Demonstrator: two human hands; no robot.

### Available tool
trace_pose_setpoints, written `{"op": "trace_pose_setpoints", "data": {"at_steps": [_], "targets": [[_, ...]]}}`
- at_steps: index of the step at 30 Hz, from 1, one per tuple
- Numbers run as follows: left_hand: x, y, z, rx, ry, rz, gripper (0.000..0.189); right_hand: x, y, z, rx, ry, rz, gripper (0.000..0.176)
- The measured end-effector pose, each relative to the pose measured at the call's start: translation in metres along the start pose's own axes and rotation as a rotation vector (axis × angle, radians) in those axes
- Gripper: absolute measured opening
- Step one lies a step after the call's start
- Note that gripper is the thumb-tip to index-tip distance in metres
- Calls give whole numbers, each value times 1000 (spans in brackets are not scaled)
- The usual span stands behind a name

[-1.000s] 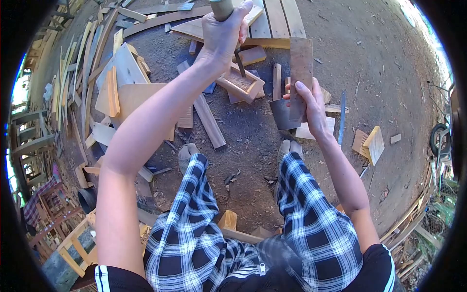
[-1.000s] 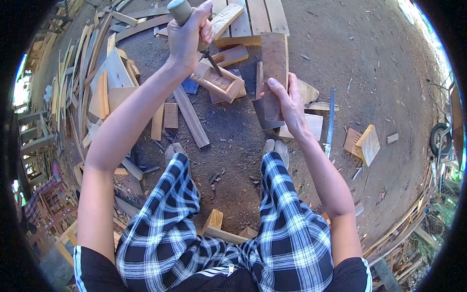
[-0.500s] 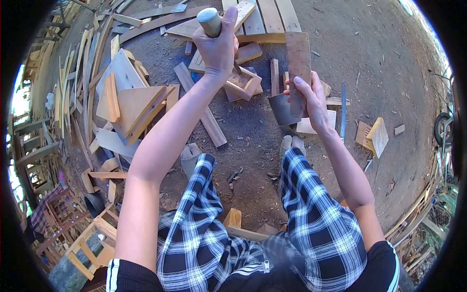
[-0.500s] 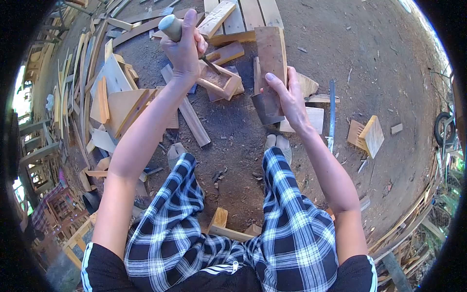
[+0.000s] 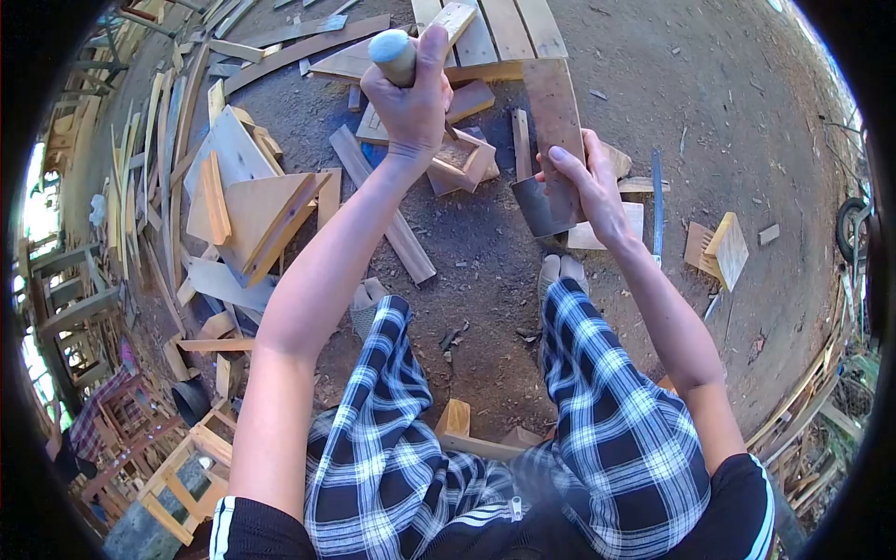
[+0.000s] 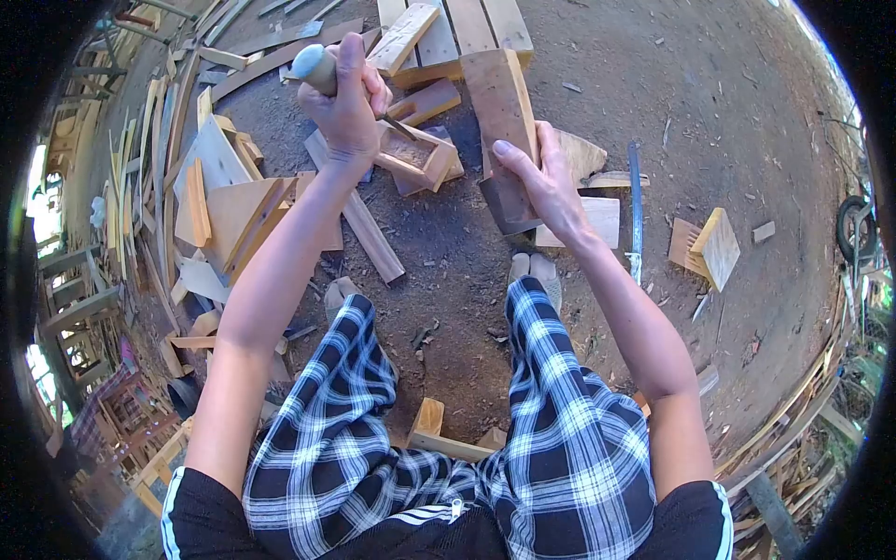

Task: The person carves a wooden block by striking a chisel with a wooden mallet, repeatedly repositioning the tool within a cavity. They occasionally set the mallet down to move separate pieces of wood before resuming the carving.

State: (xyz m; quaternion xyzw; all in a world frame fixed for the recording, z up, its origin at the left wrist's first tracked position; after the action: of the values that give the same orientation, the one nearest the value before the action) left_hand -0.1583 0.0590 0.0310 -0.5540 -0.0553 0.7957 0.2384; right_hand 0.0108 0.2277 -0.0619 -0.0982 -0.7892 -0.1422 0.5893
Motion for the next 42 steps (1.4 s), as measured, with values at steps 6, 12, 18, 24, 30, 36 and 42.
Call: {"op": "trace_pose_setpoints", "data": {"at_steps": [6,12,18,24,30,36,42], "targets": [[4,1,0,-9,7,25,33,-1,0,-1,9,-30,19,53],[5,-12,-6,64,-123,255,29,71,-1,5,10,149,-83,63],[9,-18,-18,51,-26,293,25,229,-19,-9,22,466,-11,61],[-7,-20,-22,43,-200,321,20,244,-46,-5,418,456,-621,48],[-13,-25,-14,104,-386,451,18,246,-52,-21,268,642,-824,44],[16,-21,-3,110,-179,363,20,272,-26,-7,407,601,-350,52],[23,-21,-2,129,-106,384,21,266,-39,-14,252,622,-864,64]]}}
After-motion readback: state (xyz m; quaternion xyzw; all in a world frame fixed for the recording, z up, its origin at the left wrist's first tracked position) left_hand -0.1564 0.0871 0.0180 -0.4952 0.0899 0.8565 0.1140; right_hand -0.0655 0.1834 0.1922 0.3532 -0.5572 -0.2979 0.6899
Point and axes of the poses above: each hand's wrist, its own z-axis towards the middle knuckle, its own y-axis out of the back of the hand, x = y × z, the point moved 8 cm from there along z, towards the middle knuckle, and after that the axes turned 3 degrees about -y, right-handed, at the moved point
